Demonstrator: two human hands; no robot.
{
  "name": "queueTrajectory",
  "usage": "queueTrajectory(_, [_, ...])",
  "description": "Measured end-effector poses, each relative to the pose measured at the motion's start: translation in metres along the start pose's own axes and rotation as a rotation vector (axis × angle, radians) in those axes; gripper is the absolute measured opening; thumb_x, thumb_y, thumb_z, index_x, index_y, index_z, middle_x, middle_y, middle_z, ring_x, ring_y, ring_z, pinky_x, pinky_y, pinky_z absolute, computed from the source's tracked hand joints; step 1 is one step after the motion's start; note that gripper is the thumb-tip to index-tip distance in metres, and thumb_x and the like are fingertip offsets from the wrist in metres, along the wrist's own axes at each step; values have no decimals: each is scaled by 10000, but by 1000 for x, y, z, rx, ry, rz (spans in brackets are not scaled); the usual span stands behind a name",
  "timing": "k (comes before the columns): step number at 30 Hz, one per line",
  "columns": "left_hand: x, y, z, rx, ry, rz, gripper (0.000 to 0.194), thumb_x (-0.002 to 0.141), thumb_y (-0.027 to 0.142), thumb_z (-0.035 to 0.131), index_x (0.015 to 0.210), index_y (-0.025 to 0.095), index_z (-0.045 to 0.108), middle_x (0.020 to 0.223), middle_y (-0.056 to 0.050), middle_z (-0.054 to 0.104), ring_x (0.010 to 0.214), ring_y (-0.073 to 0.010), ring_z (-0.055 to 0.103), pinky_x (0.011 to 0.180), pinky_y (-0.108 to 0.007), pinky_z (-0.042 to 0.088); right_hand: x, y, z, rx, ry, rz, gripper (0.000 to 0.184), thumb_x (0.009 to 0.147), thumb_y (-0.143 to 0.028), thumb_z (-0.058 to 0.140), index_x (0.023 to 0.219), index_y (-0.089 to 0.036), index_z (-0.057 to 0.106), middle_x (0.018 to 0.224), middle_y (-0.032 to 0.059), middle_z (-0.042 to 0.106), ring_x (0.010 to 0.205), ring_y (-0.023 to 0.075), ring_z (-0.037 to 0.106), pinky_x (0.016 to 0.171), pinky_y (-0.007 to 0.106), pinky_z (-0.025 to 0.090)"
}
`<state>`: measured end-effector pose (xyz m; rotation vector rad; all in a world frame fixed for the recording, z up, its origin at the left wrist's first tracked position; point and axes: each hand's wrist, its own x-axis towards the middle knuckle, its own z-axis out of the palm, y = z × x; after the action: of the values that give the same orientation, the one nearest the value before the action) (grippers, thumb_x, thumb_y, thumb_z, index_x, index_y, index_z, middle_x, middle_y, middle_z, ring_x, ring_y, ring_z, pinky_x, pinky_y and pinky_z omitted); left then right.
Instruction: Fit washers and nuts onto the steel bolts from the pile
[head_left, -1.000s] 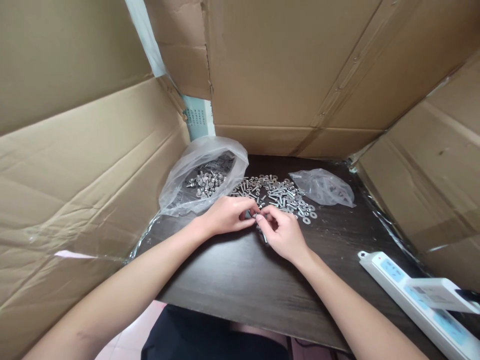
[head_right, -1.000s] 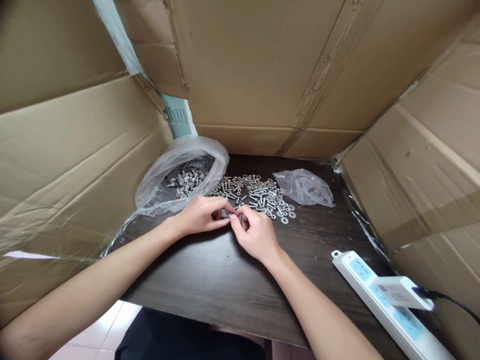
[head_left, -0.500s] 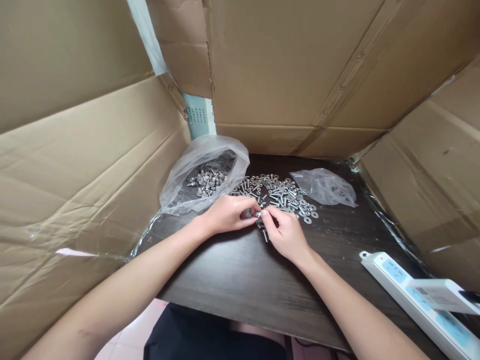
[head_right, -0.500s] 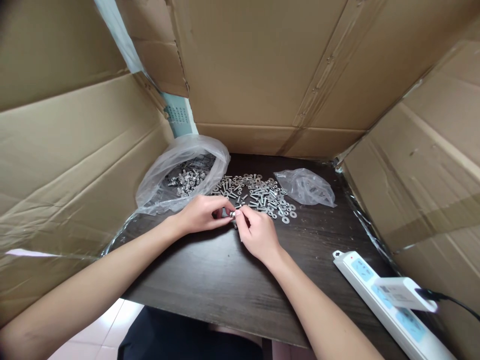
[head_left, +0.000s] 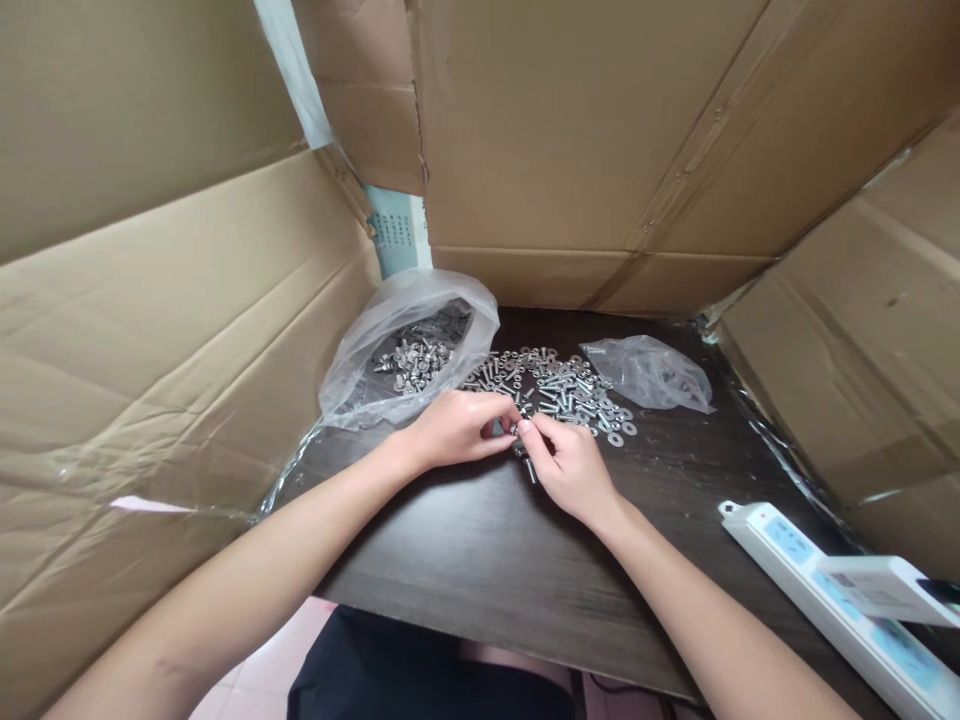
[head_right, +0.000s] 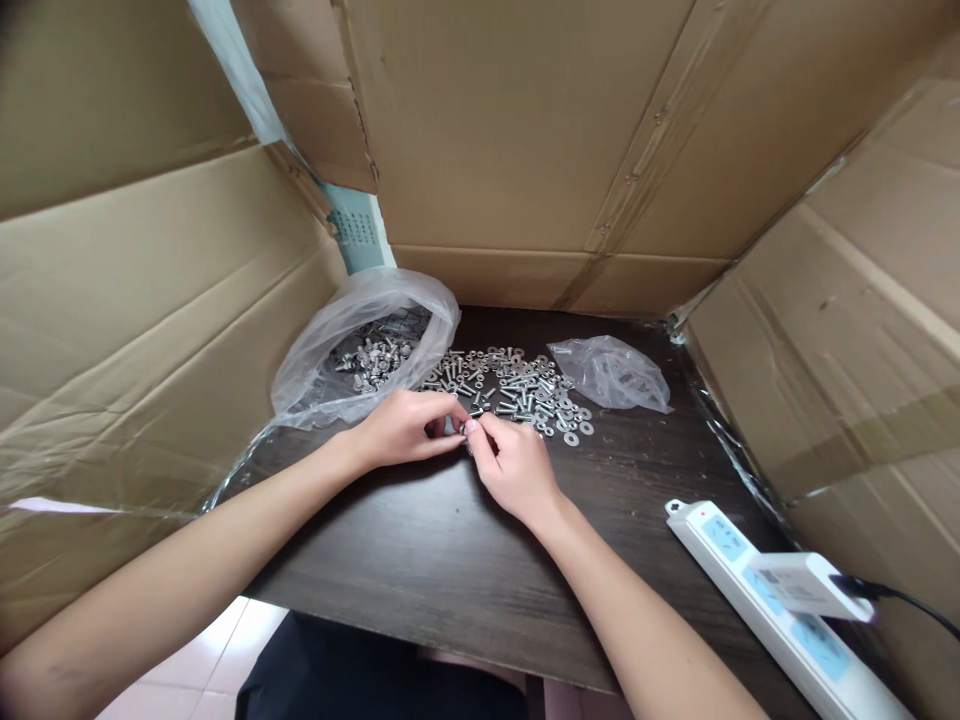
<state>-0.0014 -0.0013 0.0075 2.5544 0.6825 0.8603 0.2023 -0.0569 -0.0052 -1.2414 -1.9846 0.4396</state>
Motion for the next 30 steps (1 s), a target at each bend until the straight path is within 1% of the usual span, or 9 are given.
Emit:
queueTrajectory(4, [0,0,0,-4,-19,-27,105,936,271,693,981,177,677,833,11,736,652,-109,658,646,-216,465,0,2,2,0,6,-3,391,1069,-332,430,695,-217,430,577,-35,455,507,128,421,559,282,277])
queueTrajectory(8, [0,0,-1,-3,-26,-32,110,938,274,688,988,178,676,849,8,739,665,-110,660,645,-214,468,0,0,1,16,3,12,411,1072,-347,421,682,-217,421,573,-31,467,513,130,435,556,280,282])
queueTrajectory(10, [0,-1,-1,2,-24,-38,112,935,274,693,990,179,674,852,7,740,664,-111,660,644,-215,468,0,-1,0,22,-4,22,407,1062,-364,445,683,-215,454,575,-28,488,514,131,446,553,276,291])
queueTrajectory(13, [0,-1,0,17,-21,-54,112,932,271,694,995,182,670,853,5,741,657,-112,660,644,-219,466,-1,-2,0,38,-17,45,344,1028,-378,512,731,-207,549,581,-26,535,516,134,482,555,266,319])
queueTrajectory(15, [-1,-1,0,23,-20,-59,111,933,270,691,997,183,668,854,5,741,653,-112,660,641,-221,465,-1,-2,0,40,-14,54,321,1018,-374,527,748,-205,573,582,-23,553,515,137,496,558,264,331])
queueTrajectory(19, [-1,-1,0,21,-10,-41,106,933,265,698,989,181,666,845,10,738,648,-110,656,639,-220,464,-1,-1,1,15,-5,29,344,1038,-362,496,735,-207,550,576,-24,536,513,136,478,560,270,317])
queueTrajectory(24, [-1,-1,1,10,-16,-38,102,934,270,700,977,182,671,824,15,732,644,-109,655,642,-220,464,0,-1,1,-19,11,-19,423,1055,-332,453,649,-214,430,561,-23,482,504,130,425,558,281,288])
queueTrajectory(30, [0,-1,1,-1,-11,-19,99,932,260,711,975,178,673,821,16,730,651,-107,657,638,-212,461,0,0,0,-4,-10,-5,424,1067,-323,429,666,-206,495,574,-13,525,520,136,490,574,280,306])
